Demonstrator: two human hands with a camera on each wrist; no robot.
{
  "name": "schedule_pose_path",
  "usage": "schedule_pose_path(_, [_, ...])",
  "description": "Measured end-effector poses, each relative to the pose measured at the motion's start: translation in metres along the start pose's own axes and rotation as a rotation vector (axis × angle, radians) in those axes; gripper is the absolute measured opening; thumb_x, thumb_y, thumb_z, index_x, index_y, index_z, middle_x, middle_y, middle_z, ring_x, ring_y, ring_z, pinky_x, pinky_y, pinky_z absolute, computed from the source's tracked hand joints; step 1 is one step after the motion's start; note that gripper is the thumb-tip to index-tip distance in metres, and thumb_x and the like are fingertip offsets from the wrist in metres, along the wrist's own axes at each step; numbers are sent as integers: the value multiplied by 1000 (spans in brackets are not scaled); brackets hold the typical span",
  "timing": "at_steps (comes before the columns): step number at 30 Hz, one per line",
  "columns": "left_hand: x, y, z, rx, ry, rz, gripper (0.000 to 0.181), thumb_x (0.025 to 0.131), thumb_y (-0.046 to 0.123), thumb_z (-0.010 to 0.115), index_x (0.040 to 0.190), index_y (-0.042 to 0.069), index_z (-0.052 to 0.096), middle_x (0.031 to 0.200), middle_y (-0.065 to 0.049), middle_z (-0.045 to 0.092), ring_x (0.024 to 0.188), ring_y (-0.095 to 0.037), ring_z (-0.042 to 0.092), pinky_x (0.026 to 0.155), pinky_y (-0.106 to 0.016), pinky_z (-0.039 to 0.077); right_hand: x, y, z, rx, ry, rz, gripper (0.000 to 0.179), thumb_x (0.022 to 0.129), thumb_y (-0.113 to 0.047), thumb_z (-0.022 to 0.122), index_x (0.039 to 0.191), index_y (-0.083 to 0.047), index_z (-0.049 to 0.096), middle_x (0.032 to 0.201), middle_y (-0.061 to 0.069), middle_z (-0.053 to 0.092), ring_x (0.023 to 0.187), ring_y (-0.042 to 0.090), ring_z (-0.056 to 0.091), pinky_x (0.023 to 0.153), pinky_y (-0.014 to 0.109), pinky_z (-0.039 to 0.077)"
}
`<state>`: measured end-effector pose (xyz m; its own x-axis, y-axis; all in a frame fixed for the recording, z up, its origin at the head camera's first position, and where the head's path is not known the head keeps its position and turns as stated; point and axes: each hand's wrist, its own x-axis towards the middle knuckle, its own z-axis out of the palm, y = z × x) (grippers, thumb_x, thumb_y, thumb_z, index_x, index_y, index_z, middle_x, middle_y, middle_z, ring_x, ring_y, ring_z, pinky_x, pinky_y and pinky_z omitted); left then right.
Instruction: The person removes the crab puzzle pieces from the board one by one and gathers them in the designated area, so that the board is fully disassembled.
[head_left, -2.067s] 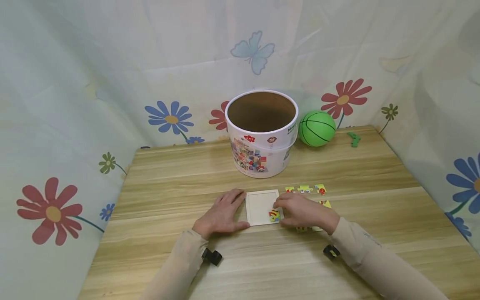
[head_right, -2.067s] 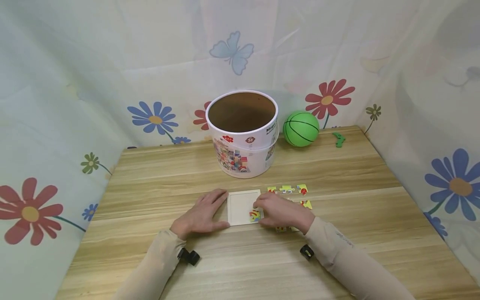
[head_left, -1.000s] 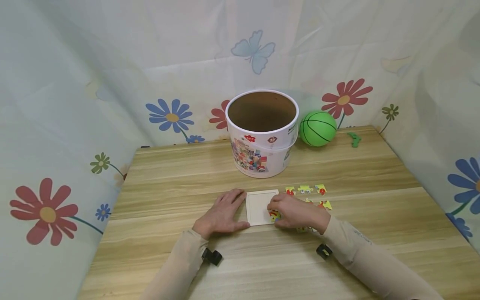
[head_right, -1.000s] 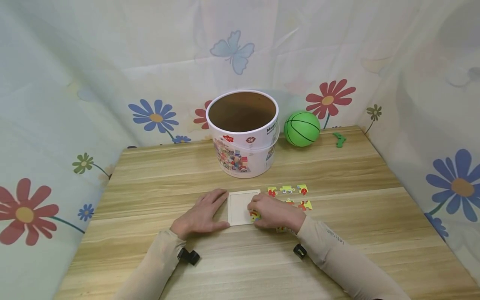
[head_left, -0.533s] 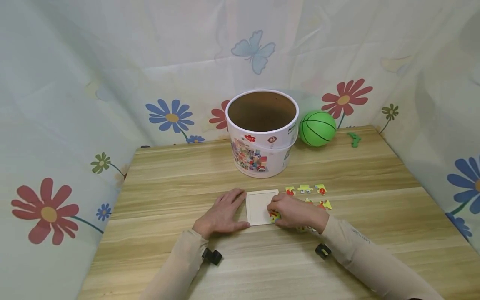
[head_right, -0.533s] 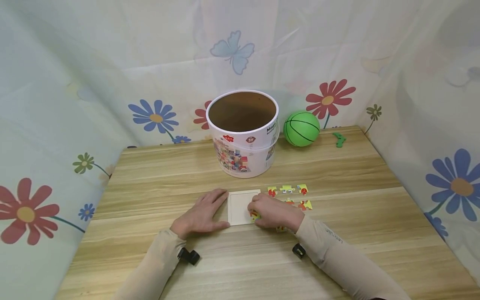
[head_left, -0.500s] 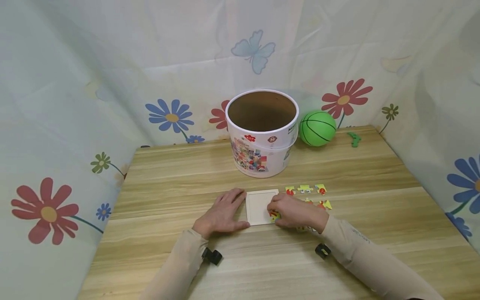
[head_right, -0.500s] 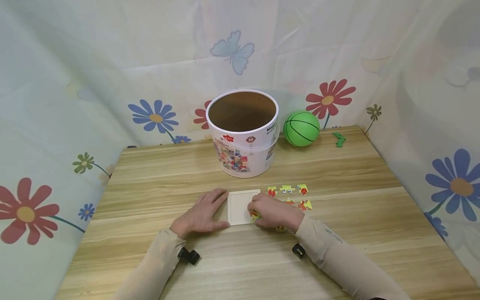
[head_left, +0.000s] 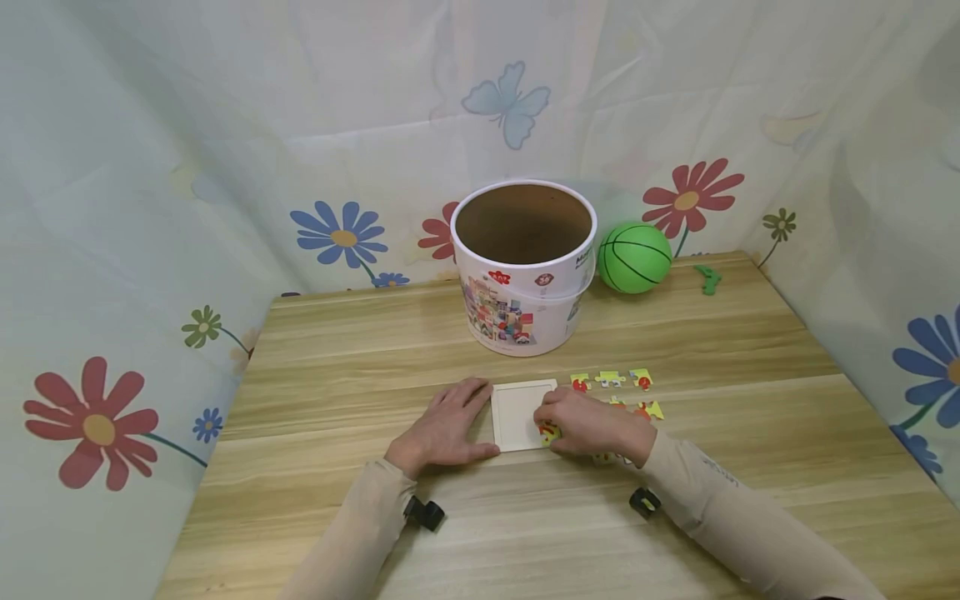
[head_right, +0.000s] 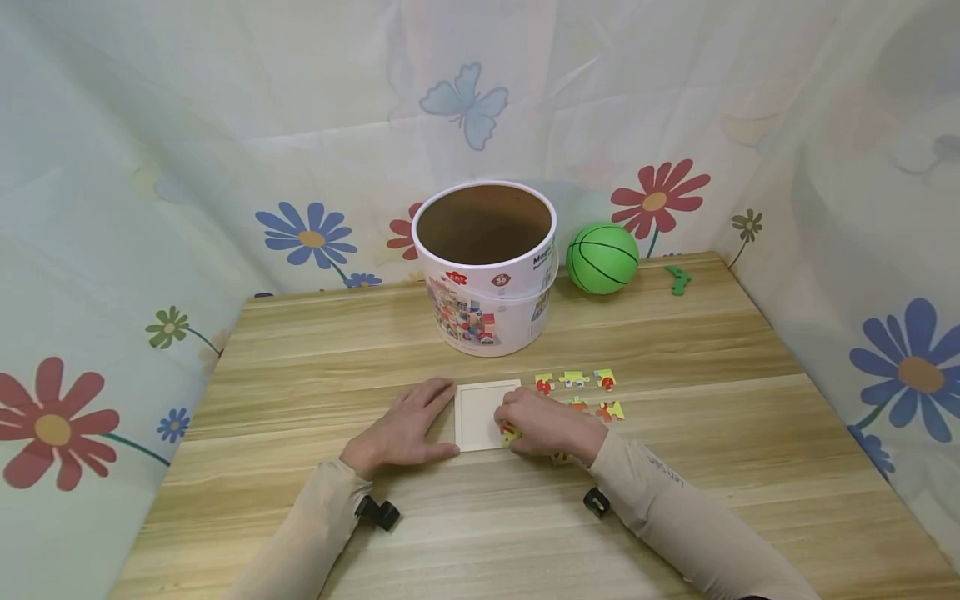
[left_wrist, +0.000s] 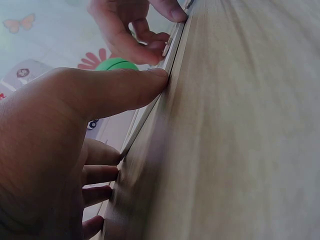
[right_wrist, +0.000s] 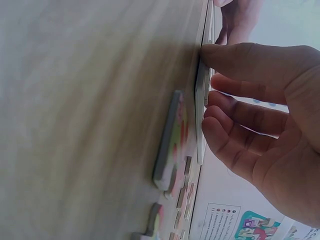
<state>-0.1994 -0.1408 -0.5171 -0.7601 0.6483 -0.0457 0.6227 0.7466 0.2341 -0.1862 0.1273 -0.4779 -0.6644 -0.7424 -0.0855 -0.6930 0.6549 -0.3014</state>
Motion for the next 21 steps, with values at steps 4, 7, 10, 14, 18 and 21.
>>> schedule_pose_path(4, [0,0,0,-1,1,-2,97,83,66,60,153,8,29,157,-11,27,145,-27,25,115,-51,24,0,0,1,-8,10,-11,29,78,-17,77,106,-10,71,98,1,64,89,14,54,81,32,50])
schedule_pose_path(7, [0,0,0,-4,-3,-4,97,83,67,60,153,8,29,157,-11,27,145,-28,25,116,-51,24,-1,0,1,-9,11,-12,30,78,-17,77,107,-11,71,99,1,64,89,14,55,81,32,51])
schedule_pose_path(10, [0,0,0,-6,-8,-6,97,83,67,60,153,8,29,157,-11,27,145,-28,24,116,-51,23,-1,0,2,-3,13,-11,30,78,-17,78,107,-11,71,100,2,64,89,13,56,80,32,52])
schedule_pose_path(14, [0,0,0,-9,-10,-5,97,83,67,60,153,7,29,157,-11,27,145,-28,24,116,-51,23,-1,1,2,0,20,-15,29,78,-17,77,106,-10,71,99,2,63,88,13,56,79,32,52])
schedule_pose_path(18, [1,0,0,-10,-14,-9,96,83,67,60,153,8,29,157,-11,27,145,-28,24,117,-50,23,-2,2,2,1,16,-11,30,78,-18,77,107,-11,71,100,2,63,89,13,56,80,31,52])
schedule_pose_path(21, [1,0,0,-7,-16,-11,96,83,67,59,153,8,29,157,-10,27,146,-27,24,117,-50,22,-2,3,2,1,15,-5,31,79,-19,77,108,-11,71,102,1,62,90,12,56,82,30,53])
